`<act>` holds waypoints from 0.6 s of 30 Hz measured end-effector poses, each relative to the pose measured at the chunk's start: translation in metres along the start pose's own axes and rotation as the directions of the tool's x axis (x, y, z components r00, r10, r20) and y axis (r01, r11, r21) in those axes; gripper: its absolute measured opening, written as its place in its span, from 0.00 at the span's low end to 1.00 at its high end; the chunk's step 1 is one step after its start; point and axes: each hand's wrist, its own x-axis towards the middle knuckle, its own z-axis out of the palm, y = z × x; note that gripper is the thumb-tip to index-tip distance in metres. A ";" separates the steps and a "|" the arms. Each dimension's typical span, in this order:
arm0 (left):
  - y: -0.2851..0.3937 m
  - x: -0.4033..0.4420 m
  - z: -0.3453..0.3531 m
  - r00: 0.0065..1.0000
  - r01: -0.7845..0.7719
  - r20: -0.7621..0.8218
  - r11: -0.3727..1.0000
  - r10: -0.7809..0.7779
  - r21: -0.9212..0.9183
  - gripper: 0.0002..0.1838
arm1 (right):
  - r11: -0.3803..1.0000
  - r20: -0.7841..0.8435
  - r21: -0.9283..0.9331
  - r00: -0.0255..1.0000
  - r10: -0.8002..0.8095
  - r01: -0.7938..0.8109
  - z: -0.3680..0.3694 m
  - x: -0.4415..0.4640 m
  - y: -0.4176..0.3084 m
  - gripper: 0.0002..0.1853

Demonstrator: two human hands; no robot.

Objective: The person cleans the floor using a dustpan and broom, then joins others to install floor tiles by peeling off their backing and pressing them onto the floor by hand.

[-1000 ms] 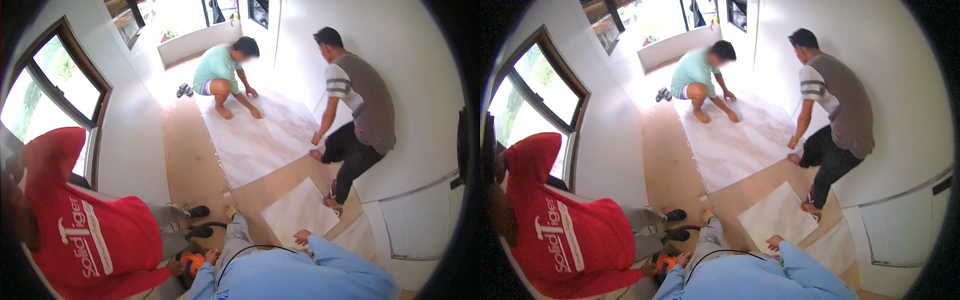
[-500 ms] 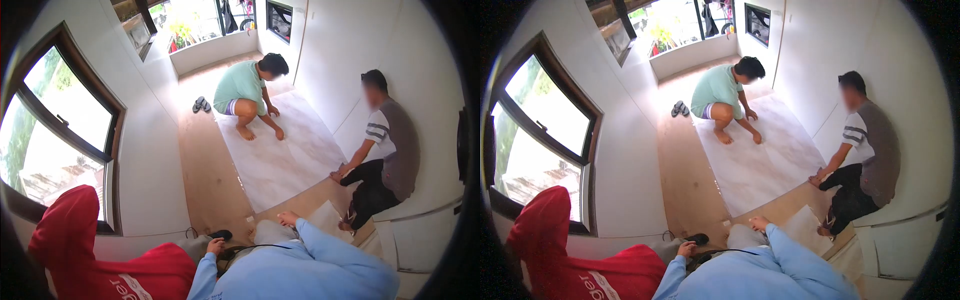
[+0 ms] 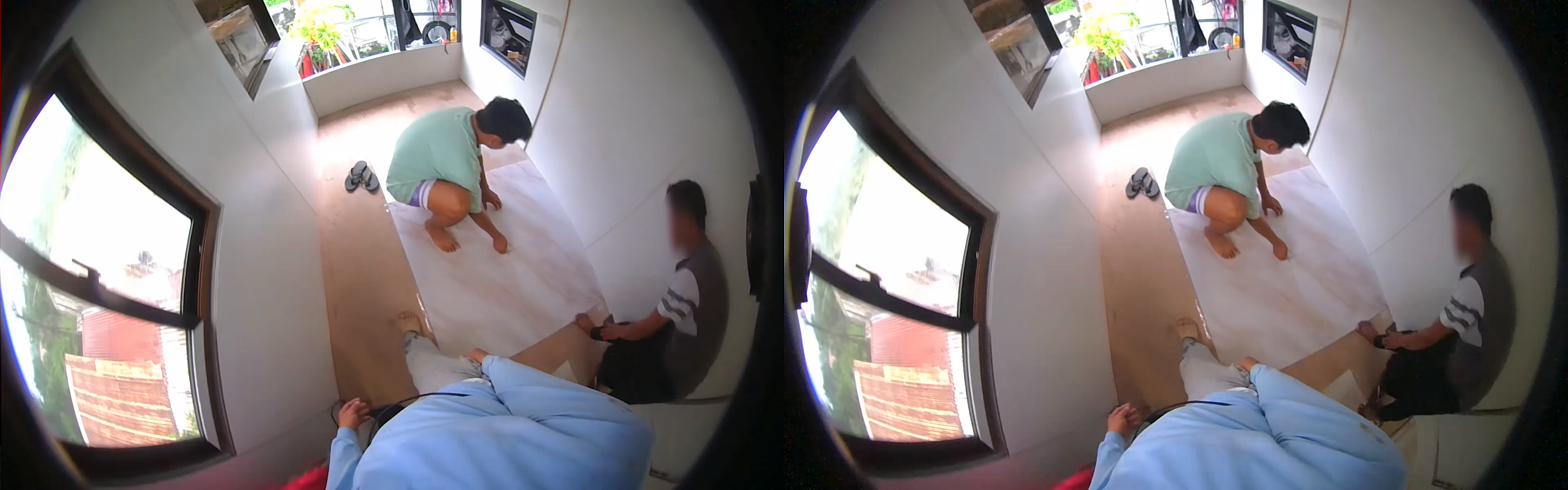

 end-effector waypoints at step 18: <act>0.319 0.233 0.070 0.928 -0.324 0.209 0.390 0.308 0.862 0.19 | 0.895 0.265 0.359 0.948 0.175 -0.266 -0.289 0.207 -0.347 0.26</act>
